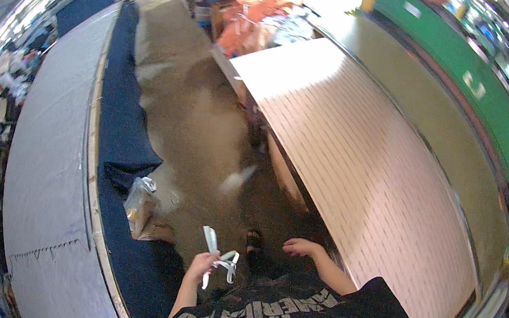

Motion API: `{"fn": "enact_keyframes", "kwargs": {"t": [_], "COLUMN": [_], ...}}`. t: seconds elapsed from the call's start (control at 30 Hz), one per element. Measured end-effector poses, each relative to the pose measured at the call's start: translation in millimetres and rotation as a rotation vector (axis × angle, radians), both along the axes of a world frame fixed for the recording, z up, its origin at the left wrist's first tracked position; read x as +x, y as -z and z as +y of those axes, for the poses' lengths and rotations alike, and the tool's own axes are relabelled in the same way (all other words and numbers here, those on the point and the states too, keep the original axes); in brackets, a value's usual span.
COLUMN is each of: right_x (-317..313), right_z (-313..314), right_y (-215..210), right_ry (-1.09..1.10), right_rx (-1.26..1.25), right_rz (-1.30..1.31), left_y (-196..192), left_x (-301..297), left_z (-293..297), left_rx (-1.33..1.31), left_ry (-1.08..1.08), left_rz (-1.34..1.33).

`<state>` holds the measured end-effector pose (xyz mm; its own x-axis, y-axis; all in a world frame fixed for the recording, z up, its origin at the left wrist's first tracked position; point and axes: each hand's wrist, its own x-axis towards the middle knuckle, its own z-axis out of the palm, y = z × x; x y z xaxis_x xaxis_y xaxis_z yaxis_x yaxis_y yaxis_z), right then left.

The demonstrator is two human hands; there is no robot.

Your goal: The person cuts a white strap with scissors, walks through a factory floor, and ties the strap around a green bag containing white objects. The person then ties another green bag in the same way.

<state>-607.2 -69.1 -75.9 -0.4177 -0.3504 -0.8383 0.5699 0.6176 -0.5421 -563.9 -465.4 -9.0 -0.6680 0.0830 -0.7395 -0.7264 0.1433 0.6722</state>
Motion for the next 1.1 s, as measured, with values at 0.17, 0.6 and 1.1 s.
{"fn": "enact_keyframes", "kwargs": {"t": [0.17, 0.6, 1.1], "right_x": [-161.7, -445.2, -898.0], "right_z": [-171.8, -377.9, -304.6], "right_y": [-56.8, -41.9, -54.2], "right_ry": [-0.354, -0.488, 1.188], "right_rx": [-0.446, -0.43, -0.597], "right_rz": [-0.204, 0.177, 0.395], "left_y": [-8.1, -28.6, -27.4], "left_x": [-82.3, -323.8, -840.8], "left_z": [-8.5, -172.1, -361.4], "left_rx": [-0.013, -0.067, -0.229], "left_ry": [0.048, -0.445, -0.27], "left_rz": [0.066, 0.121, 0.187]}}
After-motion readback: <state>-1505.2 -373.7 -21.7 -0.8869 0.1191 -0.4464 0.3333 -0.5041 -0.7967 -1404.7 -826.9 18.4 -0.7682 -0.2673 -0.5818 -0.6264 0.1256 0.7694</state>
